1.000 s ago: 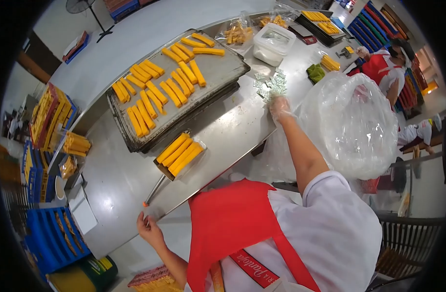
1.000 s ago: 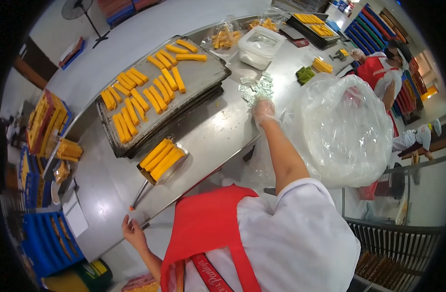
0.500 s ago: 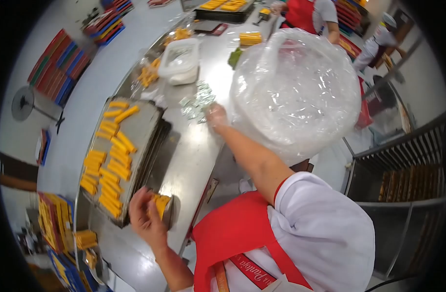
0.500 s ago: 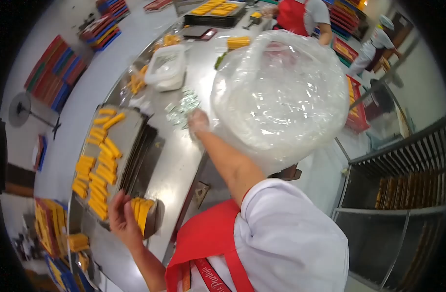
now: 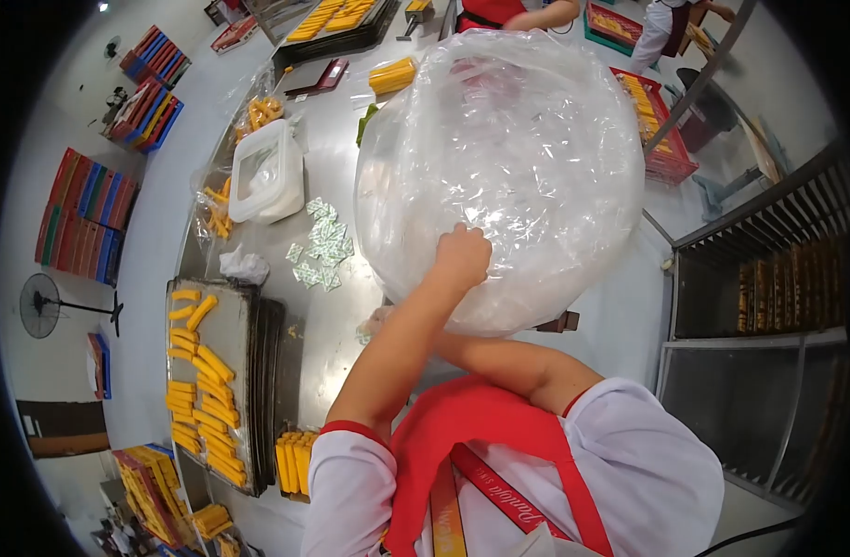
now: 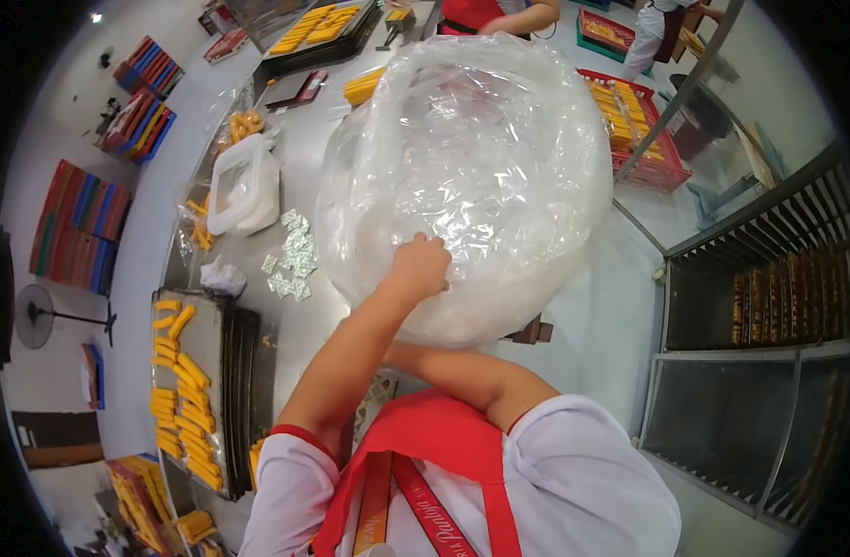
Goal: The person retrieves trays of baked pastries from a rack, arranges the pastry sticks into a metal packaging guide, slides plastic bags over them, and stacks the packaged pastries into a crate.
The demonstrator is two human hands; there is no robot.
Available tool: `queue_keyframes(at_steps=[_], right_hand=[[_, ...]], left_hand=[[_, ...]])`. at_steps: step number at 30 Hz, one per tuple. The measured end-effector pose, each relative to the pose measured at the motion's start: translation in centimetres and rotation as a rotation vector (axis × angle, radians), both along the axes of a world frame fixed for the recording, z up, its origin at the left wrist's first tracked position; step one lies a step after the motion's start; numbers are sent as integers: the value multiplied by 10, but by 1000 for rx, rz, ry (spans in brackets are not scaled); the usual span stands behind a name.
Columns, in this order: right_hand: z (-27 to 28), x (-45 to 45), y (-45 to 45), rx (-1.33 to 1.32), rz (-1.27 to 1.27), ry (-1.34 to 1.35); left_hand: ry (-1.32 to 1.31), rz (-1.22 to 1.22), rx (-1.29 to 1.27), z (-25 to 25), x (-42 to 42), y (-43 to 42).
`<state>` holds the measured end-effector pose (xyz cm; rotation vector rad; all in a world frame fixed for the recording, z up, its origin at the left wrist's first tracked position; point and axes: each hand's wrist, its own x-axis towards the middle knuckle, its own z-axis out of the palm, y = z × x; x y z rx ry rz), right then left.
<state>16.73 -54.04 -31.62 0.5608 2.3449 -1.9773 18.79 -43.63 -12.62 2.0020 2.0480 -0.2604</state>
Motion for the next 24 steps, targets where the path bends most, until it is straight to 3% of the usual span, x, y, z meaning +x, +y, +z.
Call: queue_keyframes(at_steps=[2, 4, 5, 7, 9, 10, 11, 12, 14, 16, 19, 21, 23, 24], right_hand=[[-10, 0, 2, 29, 54, -56], [10, 13, 6, -287, 153, 44], [3, 16, 6, -289, 162, 42], [-22, 15, 7, 615, 246, 622], [28, 30, 15, 599, 316, 523], [50, 33, 18, 583, 372, 416], [35, 27, 14, 587, 386, 425], [0, 17, 7, 411, 352, 373], [-13, 4, 7, 247, 349, 327], [13, 1, 16, -98, 246, 266], [58, 3, 18, -620, 134, 110], [73, 8, 15, -1048, 126, 389], [98, 4, 20, -1211, 46, 308], [107, 2, 20, -1238, 96, 373]], left_hand=[[13, -43, 84, -18, 2, 2], [-7, -50, 141, -21, 1, 1], [-26, -50, 202, -21, 0, 0], [-95, -29, 326, -11, -4, -3], [-158, -8, 453, 7, -5, -7], [-328, 65, 657, 21, -1, -8], [-496, 136, 863, 37, 0, -9], [-483, 147, 876, 53, 0, -14], [-1357, 421, 991, 86, -1, -29], [-1449, 361, 1246, 113, -15, -61], [-1392, 506, 1489, 123, -43, -139], [-1312, 607, 1623, 111, -57, -201], [-1294, 904, 1800, 92, -62, -268], [-1229, 938, 1859, 80, -60, -301]])
